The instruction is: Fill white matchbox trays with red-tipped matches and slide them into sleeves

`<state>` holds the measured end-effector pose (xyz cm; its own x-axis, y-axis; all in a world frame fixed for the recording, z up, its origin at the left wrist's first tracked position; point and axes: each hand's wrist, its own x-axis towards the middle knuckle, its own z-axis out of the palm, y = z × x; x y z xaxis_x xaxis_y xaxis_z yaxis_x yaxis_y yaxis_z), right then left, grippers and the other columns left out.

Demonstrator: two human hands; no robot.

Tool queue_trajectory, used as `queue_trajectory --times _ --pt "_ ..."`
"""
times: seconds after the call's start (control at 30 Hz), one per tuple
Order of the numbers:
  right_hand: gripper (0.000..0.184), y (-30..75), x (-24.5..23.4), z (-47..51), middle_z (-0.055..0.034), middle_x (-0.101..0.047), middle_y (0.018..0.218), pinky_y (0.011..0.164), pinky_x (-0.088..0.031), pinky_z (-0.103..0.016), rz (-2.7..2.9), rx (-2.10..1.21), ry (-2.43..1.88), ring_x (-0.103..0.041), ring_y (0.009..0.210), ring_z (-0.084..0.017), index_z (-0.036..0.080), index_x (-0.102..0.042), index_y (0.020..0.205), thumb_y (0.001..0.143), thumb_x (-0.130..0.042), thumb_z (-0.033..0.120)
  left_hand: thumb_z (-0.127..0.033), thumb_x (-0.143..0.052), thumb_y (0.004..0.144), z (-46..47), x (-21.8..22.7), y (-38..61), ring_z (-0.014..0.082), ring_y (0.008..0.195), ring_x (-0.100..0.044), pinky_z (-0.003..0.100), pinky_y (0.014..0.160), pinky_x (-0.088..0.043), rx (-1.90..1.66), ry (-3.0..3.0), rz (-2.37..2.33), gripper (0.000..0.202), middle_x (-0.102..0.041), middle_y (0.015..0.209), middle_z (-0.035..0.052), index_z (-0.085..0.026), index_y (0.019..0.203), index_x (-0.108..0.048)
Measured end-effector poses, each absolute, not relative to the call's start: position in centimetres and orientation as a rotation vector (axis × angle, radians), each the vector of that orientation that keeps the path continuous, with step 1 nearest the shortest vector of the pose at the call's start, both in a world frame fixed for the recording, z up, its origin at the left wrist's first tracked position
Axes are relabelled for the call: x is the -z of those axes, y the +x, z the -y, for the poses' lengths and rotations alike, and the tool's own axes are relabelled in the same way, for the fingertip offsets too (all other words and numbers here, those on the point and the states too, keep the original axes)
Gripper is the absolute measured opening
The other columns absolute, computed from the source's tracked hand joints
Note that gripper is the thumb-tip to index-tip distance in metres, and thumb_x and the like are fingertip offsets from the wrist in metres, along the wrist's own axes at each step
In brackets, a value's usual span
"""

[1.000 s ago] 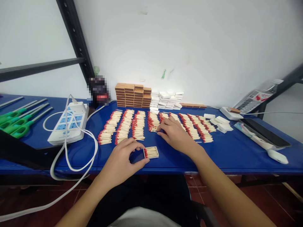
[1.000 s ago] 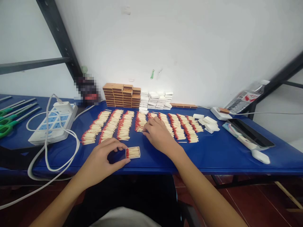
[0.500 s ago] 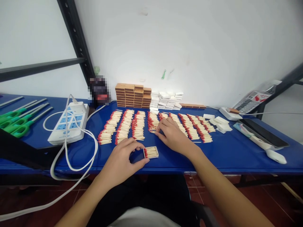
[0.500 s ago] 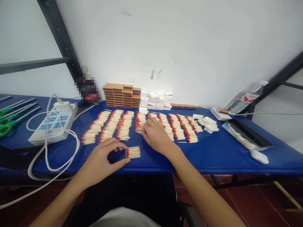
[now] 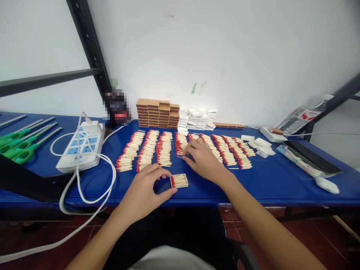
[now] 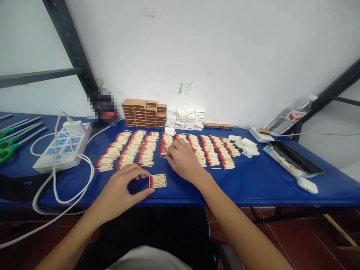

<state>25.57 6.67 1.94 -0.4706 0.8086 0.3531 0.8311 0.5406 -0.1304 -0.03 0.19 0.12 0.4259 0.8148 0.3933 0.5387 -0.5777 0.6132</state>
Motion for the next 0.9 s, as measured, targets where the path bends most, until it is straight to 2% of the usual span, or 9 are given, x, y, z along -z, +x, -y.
queue_trajectory --times 0.37,0.67,0.9 --pt "0.012 25.6 -1.82 -6.82 -0.0132 -0.069 0.112 0.103 -0.049 -0.05 2.404 0.1 -1.333 -0.056 0.115 -0.033 0.019 -0.073 0.106 0.107 -0.061 0.022 -0.033 -0.086 0.093 -0.18 -0.08 -0.07 0.0231 0.098 -0.069 0.038 0.089 -0.053 -0.928 2.288 -1.162 0.02 -0.073 0.104 0.0021 -0.026 0.108 -0.075" --pt "0.006 25.71 -1.52 -7.02 -0.0138 -0.069 0.115 0.103 -0.049 -0.051 2.364 0.12 -1.302 -0.056 0.114 -0.033 0.02 -0.069 0.109 0.104 -0.065 0.02 -0.033 -0.086 0.092 -0.2 0.0 -0.1 0.0225 0.097 -0.069 0.036 0.089 -0.053 -0.944 2.291 -1.158 0.02 -0.073 0.104 0.0016 -0.026 0.108 -0.076" --pt "0.011 25.83 -1.35 -7.06 -0.0127 -0.068 0.109 0.102 -0.048 -0.05 2.372 0.101 -1.289 -0.055 0.111 -0.032 0.021 -0.066 0.097 0.106 -0.06 0.02 -0.033 -0.087 0.092 -0.14 0.06 -0.11 0.0225 0.097 -0.069 0.036 0.089 -0.053 -0.942 2.295 -1.159 0.021 -0.073 0.104 0.0017 -0.026 0.109 -0.076"
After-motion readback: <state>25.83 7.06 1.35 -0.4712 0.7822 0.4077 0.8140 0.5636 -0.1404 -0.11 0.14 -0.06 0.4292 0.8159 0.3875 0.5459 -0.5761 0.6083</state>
